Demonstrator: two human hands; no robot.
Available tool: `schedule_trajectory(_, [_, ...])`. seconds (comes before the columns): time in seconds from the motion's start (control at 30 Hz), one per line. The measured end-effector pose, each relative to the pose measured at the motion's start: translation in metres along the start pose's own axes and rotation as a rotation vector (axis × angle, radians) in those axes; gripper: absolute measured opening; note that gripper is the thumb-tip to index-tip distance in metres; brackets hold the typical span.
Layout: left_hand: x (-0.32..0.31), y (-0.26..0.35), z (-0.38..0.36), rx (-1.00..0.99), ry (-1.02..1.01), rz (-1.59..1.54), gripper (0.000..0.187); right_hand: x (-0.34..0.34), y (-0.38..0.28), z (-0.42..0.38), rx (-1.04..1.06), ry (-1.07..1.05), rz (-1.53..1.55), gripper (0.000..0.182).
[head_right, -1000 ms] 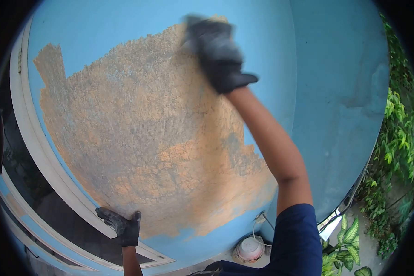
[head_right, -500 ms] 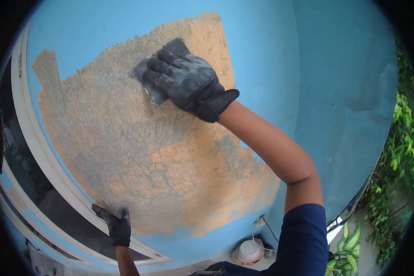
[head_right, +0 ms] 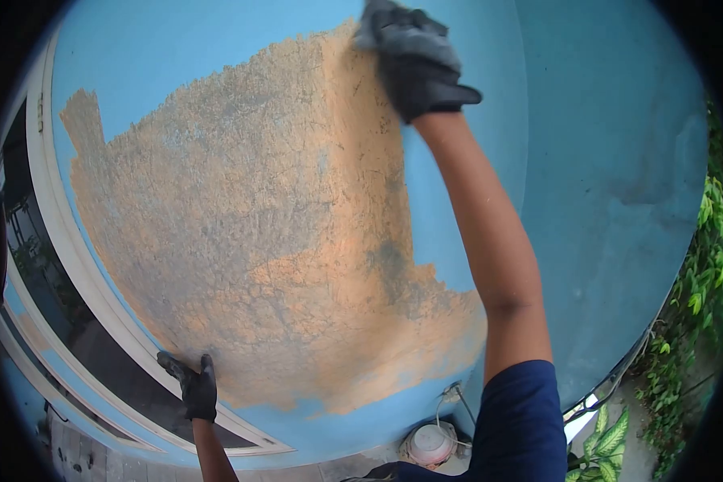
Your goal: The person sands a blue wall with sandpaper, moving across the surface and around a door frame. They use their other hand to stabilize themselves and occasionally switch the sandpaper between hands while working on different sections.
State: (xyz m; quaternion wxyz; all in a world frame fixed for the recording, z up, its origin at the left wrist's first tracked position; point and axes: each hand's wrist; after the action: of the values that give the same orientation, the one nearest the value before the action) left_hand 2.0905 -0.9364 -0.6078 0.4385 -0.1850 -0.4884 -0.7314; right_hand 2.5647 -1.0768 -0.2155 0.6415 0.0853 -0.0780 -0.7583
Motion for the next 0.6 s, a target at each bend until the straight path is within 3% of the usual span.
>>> schedule_trajectory(0.07, [0.007,0.013,0.002,-0.001,0.015,0.066,0.109,-0.011,-0.025,-0.012,0.150,0.032,-0.117,0.044])
schedule_trajectory(0.13, [0.028,0.039,-0.003,0.125,-0.202,-0.091,0.112,-0.008,-0.032,-0.017,0.220,0.072,-0.151,0.047])
schedule_trajectory(0.17, [0.032,0.044,-0.004,0.169,-0.275,-0.137,0.113,0.003,-0.021,-0.010,0.238,0.115,-0.116,0.039])
schedule_trajectory(0.27, [0.006,0.021,0.003,0.136,-0.210,-0.159,0.115,0.005,-0.003,-0.010,0.135,0.110,-0.140,0.030])
schedule_trajectory(0.33, [-0.008,0.006,0.008,0.019,-0.021,0.014,0.116,0.013,-0.040,-0.017,0.104,-0.096,-0.229,0.048])
schedule_trajectory(0.37, [-0.006,0.010,0.007,-0.015,0.044,0.071,0.116,0.000,-0.035,-0.028,0.198,-0.007,-0.240,0.049])
schedule_trajectory(0.47, [0.006,0.021,0.001,0.098,-0.149,-0.114,0.118,0.005,-0.039,-0.030,0.133,-0.064,-0.187,0.050])
schedule_trajectory(0.57, [-0.006,0.006,0.004,0.085,-0.134,-0.124,0.119,0.015,-0.046,-0.034,0.088,-0.197,-0.271,0.047])
schedule_trajectory(0.6, [-0.021,-0.012,0.007,-0.017,0.021,-0.004,0.120,0.015,-0.047,-0.034,0.080,-0.236,-0.336,0.044])
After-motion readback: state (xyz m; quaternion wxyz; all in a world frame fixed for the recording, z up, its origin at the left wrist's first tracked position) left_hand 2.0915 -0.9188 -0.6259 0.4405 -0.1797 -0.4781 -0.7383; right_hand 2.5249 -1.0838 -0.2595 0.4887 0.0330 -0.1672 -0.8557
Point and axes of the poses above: each hand's wrist, its own z-axis towards the middle knuckle, its own x-axis out of the back of the hand, y = z × x, and after that the axes turned 8 degrees about z, right-handed
